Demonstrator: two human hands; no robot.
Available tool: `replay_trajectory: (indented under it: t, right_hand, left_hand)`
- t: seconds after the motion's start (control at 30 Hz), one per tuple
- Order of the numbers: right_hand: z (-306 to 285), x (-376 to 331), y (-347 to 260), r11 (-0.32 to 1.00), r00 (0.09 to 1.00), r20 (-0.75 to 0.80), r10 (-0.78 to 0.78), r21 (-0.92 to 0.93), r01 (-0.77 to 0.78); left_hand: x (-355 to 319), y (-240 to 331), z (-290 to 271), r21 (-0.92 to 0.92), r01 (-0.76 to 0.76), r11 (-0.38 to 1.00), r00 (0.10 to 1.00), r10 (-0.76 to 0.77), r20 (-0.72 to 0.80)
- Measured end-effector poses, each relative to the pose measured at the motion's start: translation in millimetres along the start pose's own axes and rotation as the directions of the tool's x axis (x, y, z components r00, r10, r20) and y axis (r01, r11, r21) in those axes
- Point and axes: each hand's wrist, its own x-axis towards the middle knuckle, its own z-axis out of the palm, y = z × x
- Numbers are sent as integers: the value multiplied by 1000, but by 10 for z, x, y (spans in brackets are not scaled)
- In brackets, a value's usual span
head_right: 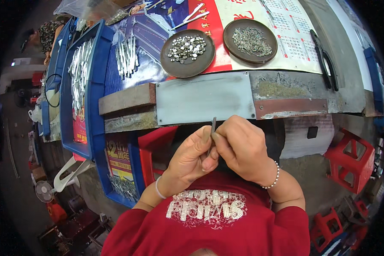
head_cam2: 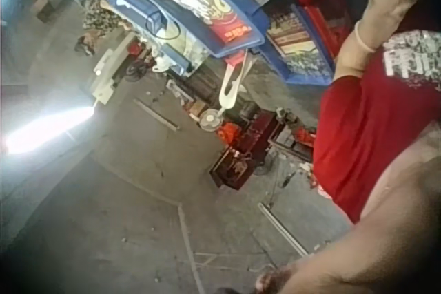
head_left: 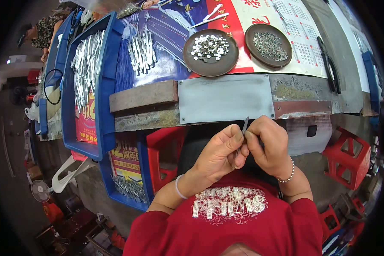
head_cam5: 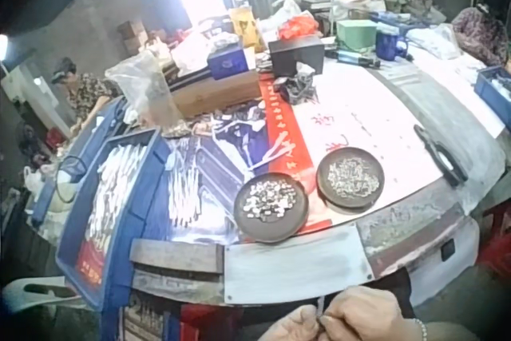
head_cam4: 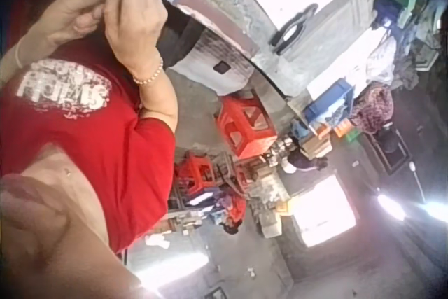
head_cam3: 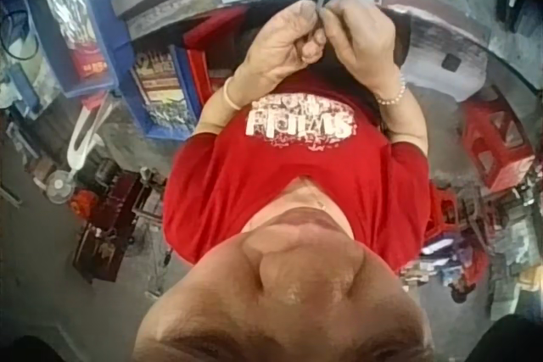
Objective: Manually assembling small metal pins into circular base components at a workbench.
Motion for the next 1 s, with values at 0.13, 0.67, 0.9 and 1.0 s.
replay_trajectory:
  t: [0.13,0.67,0.9,1.0]
  right_hand:
    - [15,-33,-92,978,996,-31,-84,-192,76]
    - [-35,19,-281,985,991,128,48,-173,-25]
    - [18,-5,-36,803,945,245,216,506,-314]
    - [108,-72,-33,779,940,180,291,526,-342]
  left_hand:
    - [-23,-23,-18,231,-133,964,991,137,0]
    - [-130,-72,-47,459,-279,843,951,309,12]
    - [-178,-94,-54,259,-273,927,961,248,126]
    - [-169,-83,3,151,-276,949,960,265,89]
